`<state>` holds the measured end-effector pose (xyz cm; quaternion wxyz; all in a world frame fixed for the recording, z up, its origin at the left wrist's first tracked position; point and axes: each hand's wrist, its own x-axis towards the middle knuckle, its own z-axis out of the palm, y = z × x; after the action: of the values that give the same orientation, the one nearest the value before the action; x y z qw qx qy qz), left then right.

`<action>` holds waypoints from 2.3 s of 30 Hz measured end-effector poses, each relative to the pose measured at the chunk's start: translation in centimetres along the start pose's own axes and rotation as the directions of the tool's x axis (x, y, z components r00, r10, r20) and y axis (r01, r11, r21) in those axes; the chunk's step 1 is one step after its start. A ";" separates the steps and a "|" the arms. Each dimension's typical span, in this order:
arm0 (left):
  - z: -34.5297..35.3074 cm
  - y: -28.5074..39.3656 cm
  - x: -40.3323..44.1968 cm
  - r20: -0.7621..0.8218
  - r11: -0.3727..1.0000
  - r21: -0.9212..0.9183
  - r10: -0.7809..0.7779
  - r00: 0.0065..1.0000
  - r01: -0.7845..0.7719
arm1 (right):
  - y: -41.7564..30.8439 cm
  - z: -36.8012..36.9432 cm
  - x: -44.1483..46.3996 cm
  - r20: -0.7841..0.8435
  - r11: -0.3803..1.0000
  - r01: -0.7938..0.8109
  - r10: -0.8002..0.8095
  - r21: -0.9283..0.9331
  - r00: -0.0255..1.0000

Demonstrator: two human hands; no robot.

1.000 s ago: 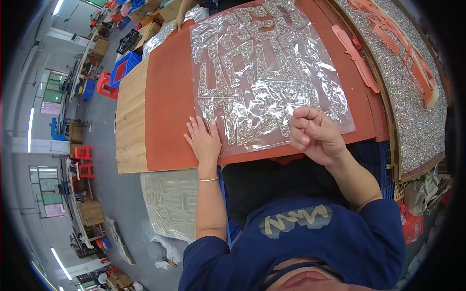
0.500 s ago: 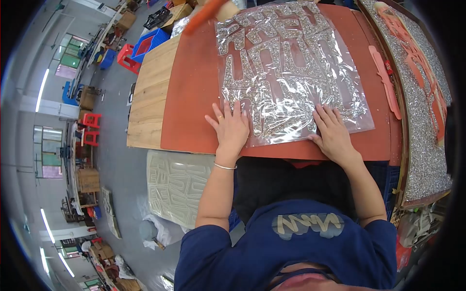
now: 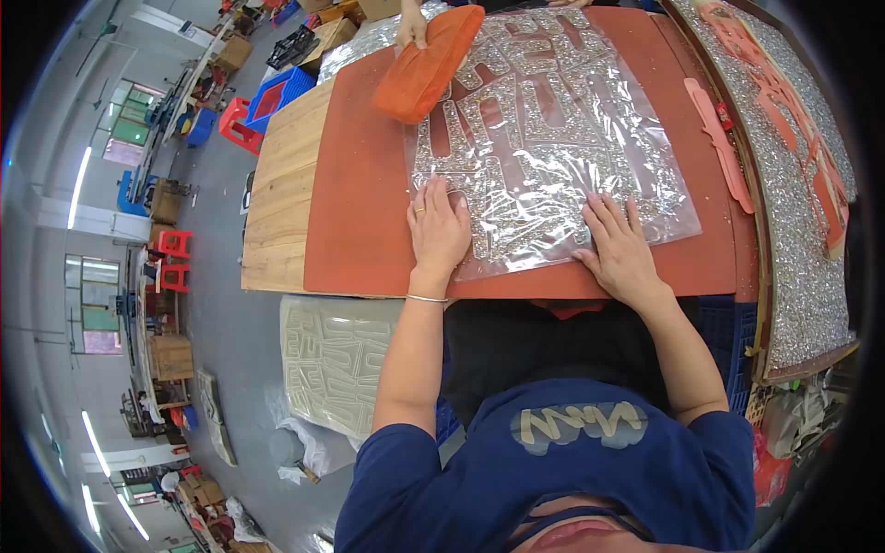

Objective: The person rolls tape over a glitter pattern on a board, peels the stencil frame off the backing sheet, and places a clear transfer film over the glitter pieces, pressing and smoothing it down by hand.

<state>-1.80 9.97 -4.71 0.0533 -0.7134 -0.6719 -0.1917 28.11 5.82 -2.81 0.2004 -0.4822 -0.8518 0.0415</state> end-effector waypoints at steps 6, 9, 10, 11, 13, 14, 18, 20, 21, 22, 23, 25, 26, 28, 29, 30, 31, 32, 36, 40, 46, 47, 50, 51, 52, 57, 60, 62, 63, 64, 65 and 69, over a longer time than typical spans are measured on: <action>-0.1 -0.2 -0.3 0.060 0.996 0.091 -0.007 0.998 0.001 | 0.0 0.0 -0.1 -0.016 1.000 0.000 0.000 0.002 1.000; 0.2 -0.3 -0.3 0.040 0.993 0.115 0.006 0.999 -0.011 | 0.1 0.1 -0.4 -0.026 1.000 -0.002 0.002 0.002 1.000; 0.2 -0.3 -0.3 0.036 0.993 0.115 0.006 0.999 -0.010 | 0.0 0.1 -0.4 -0.030 1.000 0.001 -0.001 0.001 1.000; 0.1 -0.2 -0.2 0.035 0.995 0.099 0.019 0.999 -0.022 | -0.1 0.1 -0.5 -0.032 1.000 0.006 -0.006 0.001 0.999; -0.2 -0.3 -0.2 0.029 0.996 0.088 0.027 0.999 -0.029 | -0.6 0.0 -1.0 -0.021 1.000 -0.013 0.014 0.004 1.000; -0.3 -0.2 -0.1 0.026 0.997 0.055 0.058 0.998 -0.059 | -0.9 0.0 -1.4 -0.022 1.000 -0.009 0.009 0.006 1.000; -1.1 0.0 0.6 0.050 0.994 -0.065 0.096 0.994 -0.093 | -2.1 -0.8 -2.6 -0.010 0.996 -0.034 0.033 -0.078 0.999; -0.8 0.1 0.6 0.072 0.991 -0.108 0.083 0.994 -0.075 | -2.6 -1.6 -2.1 -0.021 0.994 -0.032 0.030 -0.101 0.999; -0.3 0.3 0.5 0.007 0.989 -0.119 0.085 0.996 -0.083 | -2.9 -2.6 -1.2 0.177 0.991 -0.048 0.071 -0.127 0.982; 0.1 0.4 0.3 -0.056 0.988 -0.128 0.085 0.995 -0.091 | -3.4 -3.5 0.0 0.367 0.986 -0.058 0.113 -0.156 0.923; 0.2 0.6 0.1 -0.059 0.988 -0.125 0.079 0.995 -0.086 | -4.3 -4.4 2.3 0.432 0.997 -0.053 0.069 -0.049 0.899; -0.1 0.9 0.0 -0.098 0.988 -0.152 0.015 0.995 -0.029 | -4.9 -2.5 6.2 0.188 0.988 0.027 -0.056 0.149 0.981; 0.1 0.8 -0.3 -0.103 0.988 -0.149 0.017 0.995 -0.032 | -4.7 1.1 7.6 -0.134 0.970 0.135 -0.109 0.203 0.985; 0.6 0.0 -0.7 -0.203 0.995 -0.085 0.025 0.979 -0.043 | -5.0 4.8 11.0 -0.084 0.990 0.116 -0.109 0.081 0.990; 0.5 -0.1 -0.6 -0.209 0.996 -0.078 0.026 0.978 -0.043 | -5.2 5.7 12.3 -0.090 0.989 0.122 -0.114 0.084 0.989; 0.5 -0.1 -0.7 -0.220 0.993 -0.107 0.022 0.975 -0.046 | -5.5 6.5 13.3 -0.102 0.989 0.145 -0.143 0.012 0.985; 0.5 -0.1 -0.7 -0.231 0.990 -0.135 0.018 0.973 -0.050 | -5.9 7.2 14.3 -0.111 0.984 0.166 -0.172 -0.060 0.979; 0.4 0.3 -0.6 -0.246 0.984 -0.171 0.000 0.969 -0.043 | -6.4 7.7 15.4 -0.113 0.983 0.172 -0.178 -0.059 0.978; 0.6 0.1 -0.4 -0.225 0.985 -0.169 -0.017 0.974 -0.022 | -8.2 9.3 18.7 -0.088 0.981 0.178 -0.184 -0.074 0.979; 0.3 -0.6 -0.5 -0.314 0.988 -0.125 0.047 0.948 -0.091 | -8.0 10.0 19.0 -0.138 0.977 0.211 -0.211 -0.015 0.968; -4.0 -4.8 -6.2 -0.178 0.856 -0.237 -0.502 0.846 0.459 | -6.8 3.2 11.0 0.099 0.964 0.241 -0.230 -0.111 0.968; -5.7 -4.9 -6.6 0.098 0.699 -0.407 -0.607 0.788 0.589 | -7.6 3.9 9.8 0.127 0.963 0.255 -0.243 -0.089 0.962; -8.8 -3.5 -6.9 0.473 0.398 -0.523 -0.600 0.645 0.754 | -9.8 4.8 8.2 -0.104 0.872 0.345 -0.330 0.347 0.938; -9.2 -3.2 -6.9 0.567 0.332 -0.526 -0.549 0.614 0.783 | -11.0 5.1 8.2 -0.105 0.865 0.355 -0.340 0.354 0.934; -9.1 -3.1 -7.1 0.608 0.229 -0.562 -0.537 0.585 0.795 | -12.2 5.6 8.1 -0.144 0.844 0.369 -0.340 0.389 0.929; -9.0 -3.7 -8.3 0.637 -0.045 -0.691 -0.509 0.579 0.721 | -15.6 6.9 8.1 -0.193 0.809 0.388 -0.337 0.441 0.922; -9.0 -3.6 -8.7 0.636 -0.060 -0.709 -0.485 0.600 0.703 | -17.0 7.8 8.7 -0.227 0.795 0.394 -0.324 0.460 0.918; -8.8 -3.5 -8.5 0.628 -0.025 -0.710 -0.475 0.617 0.703 | -17.6 8.8 9.2 -0.269 0.804 0.413 -0.323 0.428 0.907; -8.7 -3.7 -8.6 0.617 -0.013 -0.713 -0.485 0.619 0.701 | -17.8 9.1 9.3 -0.302 0.805 0.432 -0.328 0.407 0.895; -8.5 -3.8 -8.7 0.608 -0.002 -0.715 -0.497 0.620 0.699 | -17.9 9.5 9.3 -0.305 0.813 0.415 -0.307 0.409 0.902; -8.1 -3.7 -8.7 0.611 0.005 -0.715 -0.482 0.628 0.699 | -17.8 9.5 9.3 -0.309 0.822 0.406 -0.296 0.400 0.904; -7.7 -3.8 -8.9 0.564 0.050 -0.723 -0.533 0.631 0.689 | -17.9 9.6 9.2 -0.258 0.809 0.389 -0.301 0.441 0.918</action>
<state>-7.25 -0.63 -1.41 -0.4787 -0.2728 -0.6862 -0.4750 5.93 5.18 -4.10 0.3929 -0.2552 -0.8663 0.1731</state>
